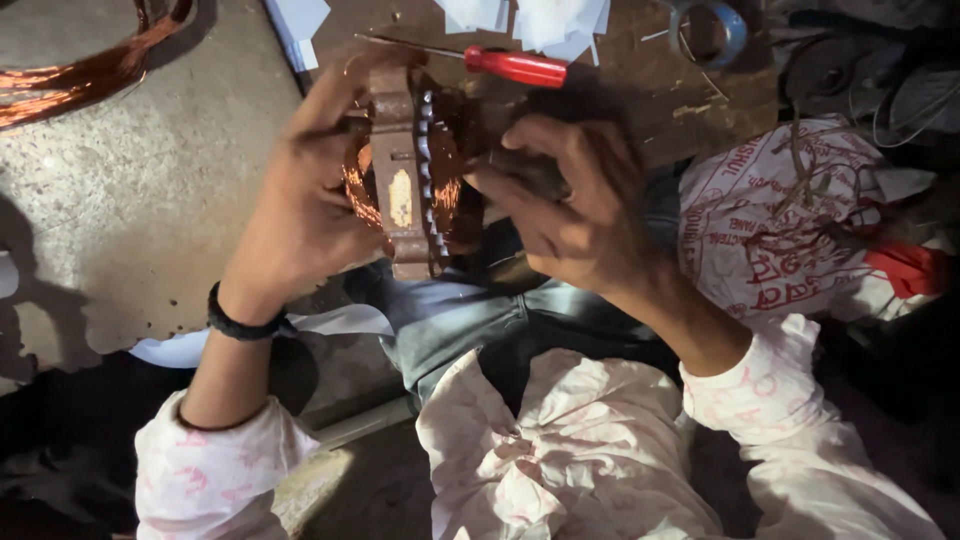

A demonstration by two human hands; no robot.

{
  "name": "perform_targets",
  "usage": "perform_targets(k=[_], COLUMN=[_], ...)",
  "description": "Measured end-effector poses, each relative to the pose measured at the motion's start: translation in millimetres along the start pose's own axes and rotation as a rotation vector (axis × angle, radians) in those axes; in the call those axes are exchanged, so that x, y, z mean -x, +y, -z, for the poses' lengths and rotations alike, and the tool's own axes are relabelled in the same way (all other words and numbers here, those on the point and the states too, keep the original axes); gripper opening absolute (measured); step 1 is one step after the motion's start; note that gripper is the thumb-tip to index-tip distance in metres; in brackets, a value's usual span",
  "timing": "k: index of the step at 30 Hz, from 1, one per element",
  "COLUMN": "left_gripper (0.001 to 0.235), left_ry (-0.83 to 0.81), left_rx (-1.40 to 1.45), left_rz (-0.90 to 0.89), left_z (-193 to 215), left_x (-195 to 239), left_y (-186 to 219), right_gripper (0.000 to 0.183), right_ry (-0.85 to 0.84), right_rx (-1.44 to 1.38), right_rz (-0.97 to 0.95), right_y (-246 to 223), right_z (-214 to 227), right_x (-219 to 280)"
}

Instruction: Winding and adjusting copper coils on an electric motor core.

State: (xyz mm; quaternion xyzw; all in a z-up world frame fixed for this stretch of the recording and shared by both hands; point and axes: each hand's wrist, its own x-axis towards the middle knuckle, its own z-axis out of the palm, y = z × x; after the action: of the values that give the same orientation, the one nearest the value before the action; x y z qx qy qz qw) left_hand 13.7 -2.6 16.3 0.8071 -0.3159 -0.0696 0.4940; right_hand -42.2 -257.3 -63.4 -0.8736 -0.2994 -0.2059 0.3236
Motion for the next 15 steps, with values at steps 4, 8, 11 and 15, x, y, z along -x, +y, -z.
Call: perform_targets(k=[4, 8, 11, 15], left_gripper=[0.022, 0.022, 0.030, 0.027], left_ry=[0.044, 0.125, 0.124, 0.076], left_rx=[0.025, 0.541, 0.546, 0.257], left_rz=[0.025, 0.168, 0.228, 0.165], left_z=[2, -8, -7, 1], left_x=[12, 13, 11, 3], left_y=[-19, -17, -13, -3], right_gripper=[0.034, 0.038, 0.039, 0.034], right_ry=[-0.029, -0.050, -0.007, -0.024], right_rx=[0.001, -0.035, -0.138, -0.213], right_rz=[-0.020, -0.050, -0.037, 0.028], right_y=[-3, -5, -2, -1], right_z=[1, 1, 3, 9], right_x=[0, -2, -2, -14])
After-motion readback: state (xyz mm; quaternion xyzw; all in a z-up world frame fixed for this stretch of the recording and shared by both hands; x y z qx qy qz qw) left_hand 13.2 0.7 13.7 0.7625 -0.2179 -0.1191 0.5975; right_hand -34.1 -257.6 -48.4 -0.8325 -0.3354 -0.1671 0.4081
